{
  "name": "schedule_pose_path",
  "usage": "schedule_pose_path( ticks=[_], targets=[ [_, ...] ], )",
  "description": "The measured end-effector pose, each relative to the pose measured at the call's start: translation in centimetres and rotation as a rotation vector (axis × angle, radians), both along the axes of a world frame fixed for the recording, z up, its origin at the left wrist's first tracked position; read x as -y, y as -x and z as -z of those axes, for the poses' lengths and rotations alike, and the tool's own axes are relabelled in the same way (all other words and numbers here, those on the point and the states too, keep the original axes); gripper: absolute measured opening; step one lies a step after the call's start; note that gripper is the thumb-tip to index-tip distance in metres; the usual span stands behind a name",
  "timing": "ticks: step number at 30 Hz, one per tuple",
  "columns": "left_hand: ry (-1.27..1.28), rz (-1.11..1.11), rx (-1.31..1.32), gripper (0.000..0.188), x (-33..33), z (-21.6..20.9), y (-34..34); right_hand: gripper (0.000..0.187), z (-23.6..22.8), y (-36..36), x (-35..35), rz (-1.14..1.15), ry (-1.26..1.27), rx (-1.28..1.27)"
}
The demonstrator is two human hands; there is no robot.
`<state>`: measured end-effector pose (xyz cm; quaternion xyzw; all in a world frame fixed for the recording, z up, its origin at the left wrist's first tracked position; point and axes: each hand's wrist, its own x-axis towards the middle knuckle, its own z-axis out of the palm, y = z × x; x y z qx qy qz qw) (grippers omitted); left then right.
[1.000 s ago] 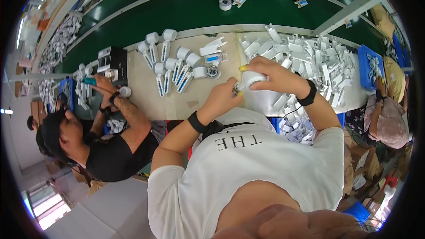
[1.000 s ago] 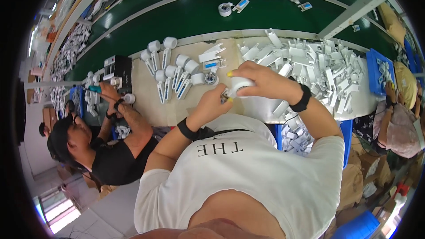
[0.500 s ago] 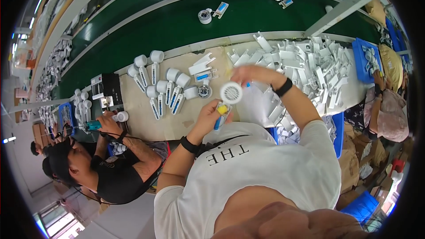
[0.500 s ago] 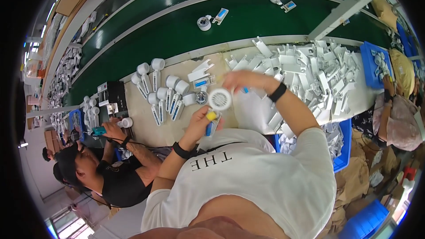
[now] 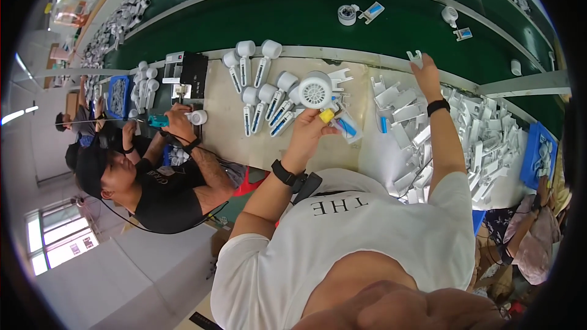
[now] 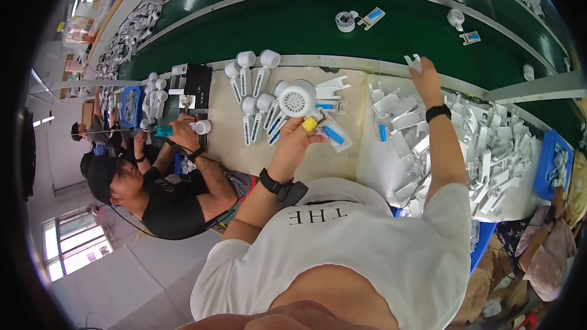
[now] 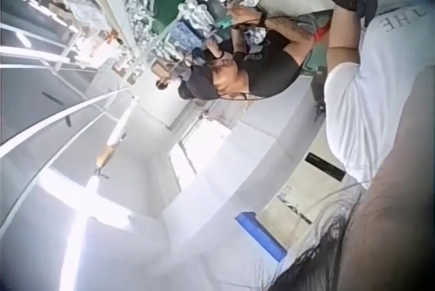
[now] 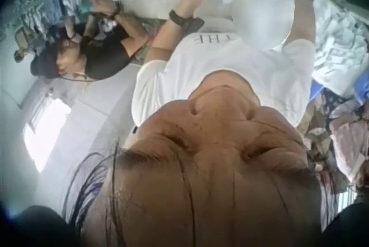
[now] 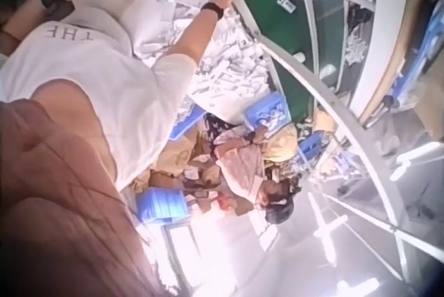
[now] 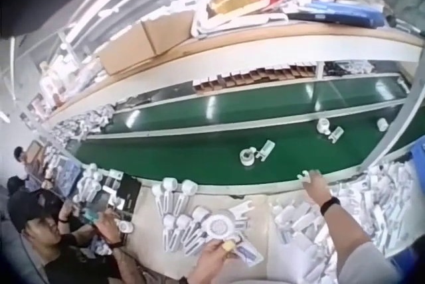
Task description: The person assembles handheld fans by picking up a fan body, inserting a battery, and fitting a fan head and a plastic cover together. After placing the assembled fan on the table, they reach into a blue bin to retrieve more plastic covers.
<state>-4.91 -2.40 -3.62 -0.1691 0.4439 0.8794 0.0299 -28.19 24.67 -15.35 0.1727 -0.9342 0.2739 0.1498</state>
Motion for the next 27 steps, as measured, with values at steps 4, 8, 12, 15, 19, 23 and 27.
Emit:
schedule_pose_path(
  ticks=[4, 8, 12, 15, 19, 23, 27],
  targets=[
    [-0.052, -0.057, -0.091, 0.025, 0.4, 0.2, -0.3, 0.031, -8.0, -6.3, 5.0, -0.347, 1.111, 0.985],
    [-0.071, -0.14, -0.101, 0.025, 0.0, -0.3, -0.8, 0.023, -11.7, -14.5, 8.1, -0.373, 1.328, 1.155],
    [-0.127, -0.182, -0.086, 0.025, -0.2, 0.0, -1.5, 0.037, -12.6, -18.0, 9.0, -0.484, 1.319, 1.301],
    [-0.136, -0.234, -0.061, 0.025, -0.8, -0.1, -2.3, 0.044, -16.1, -20.7, 10.7, -0.429, 0.853, 1.061],
    [-0.146, -0.215, -0.115, 0.025, -1.6, -0.9, -3.3, 0.049, -18.4, -22.7, 12.0, -0.379, 0.245, 0.044],
    [-0.148, -0.243, -0.154, 0.025, -2.3, -1.3, -4.3, 0.049, -18.4, -23.7, 12.2, -0.346, 0.158, -0.077],
    [-0.114, -0.277, -0.187, 0.024, -3.2, -1.8, -5.2, 0.049, -18.0, -24.6, 12.7, -0.321, 0.177, -0.05]
  ],
)
